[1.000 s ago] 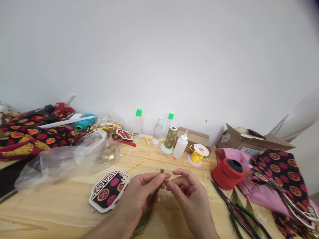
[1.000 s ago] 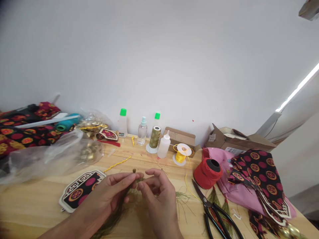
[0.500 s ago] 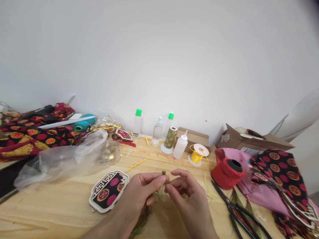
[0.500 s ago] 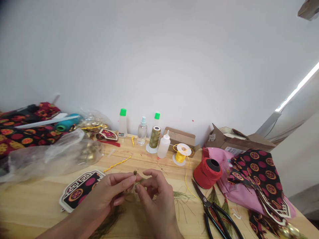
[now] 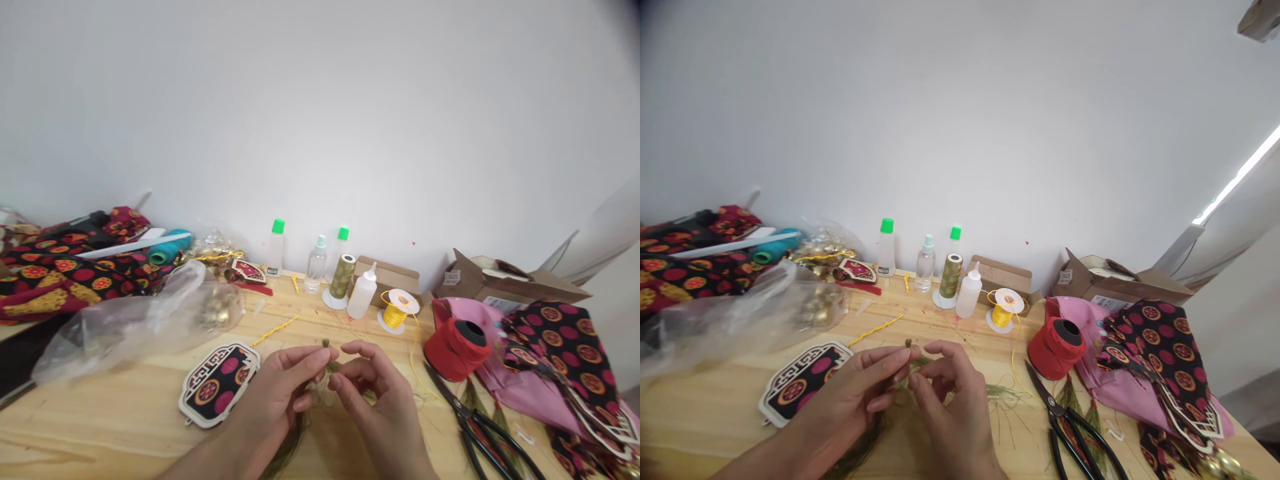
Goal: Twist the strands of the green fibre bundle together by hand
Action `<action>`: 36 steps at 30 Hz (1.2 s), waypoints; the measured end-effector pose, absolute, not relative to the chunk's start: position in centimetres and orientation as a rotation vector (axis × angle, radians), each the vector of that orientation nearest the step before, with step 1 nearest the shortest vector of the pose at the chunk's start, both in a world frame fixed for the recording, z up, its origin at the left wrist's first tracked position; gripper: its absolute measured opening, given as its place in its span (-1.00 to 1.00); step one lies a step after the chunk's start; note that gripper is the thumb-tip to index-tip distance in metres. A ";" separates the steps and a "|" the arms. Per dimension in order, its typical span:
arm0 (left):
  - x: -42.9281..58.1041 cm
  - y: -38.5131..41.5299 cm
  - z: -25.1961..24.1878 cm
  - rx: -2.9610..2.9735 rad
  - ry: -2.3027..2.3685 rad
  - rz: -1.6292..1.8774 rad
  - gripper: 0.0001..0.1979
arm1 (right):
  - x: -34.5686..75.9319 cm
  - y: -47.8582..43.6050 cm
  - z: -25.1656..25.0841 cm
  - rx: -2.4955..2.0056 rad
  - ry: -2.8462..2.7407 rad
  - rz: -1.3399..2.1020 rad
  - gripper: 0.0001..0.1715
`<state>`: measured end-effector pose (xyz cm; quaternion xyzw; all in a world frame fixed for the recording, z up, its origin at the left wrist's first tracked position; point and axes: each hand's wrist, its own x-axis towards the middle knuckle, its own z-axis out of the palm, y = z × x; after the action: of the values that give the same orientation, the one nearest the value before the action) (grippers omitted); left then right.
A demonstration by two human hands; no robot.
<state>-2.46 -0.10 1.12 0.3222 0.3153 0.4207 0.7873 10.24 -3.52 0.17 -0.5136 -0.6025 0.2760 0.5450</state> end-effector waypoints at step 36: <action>-2.1 -0.6 0.6 0.658 0.504 0.807 -0.79 | 10.1 -3.3 -0.3 -1.273 -1.419 0.788 -0.71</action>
<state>-2.07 -0.60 0.59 0.3108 0.2383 0.3815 0.8373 10.14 -3.34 -0.29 -0.5296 -0.5904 0.3277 0.5135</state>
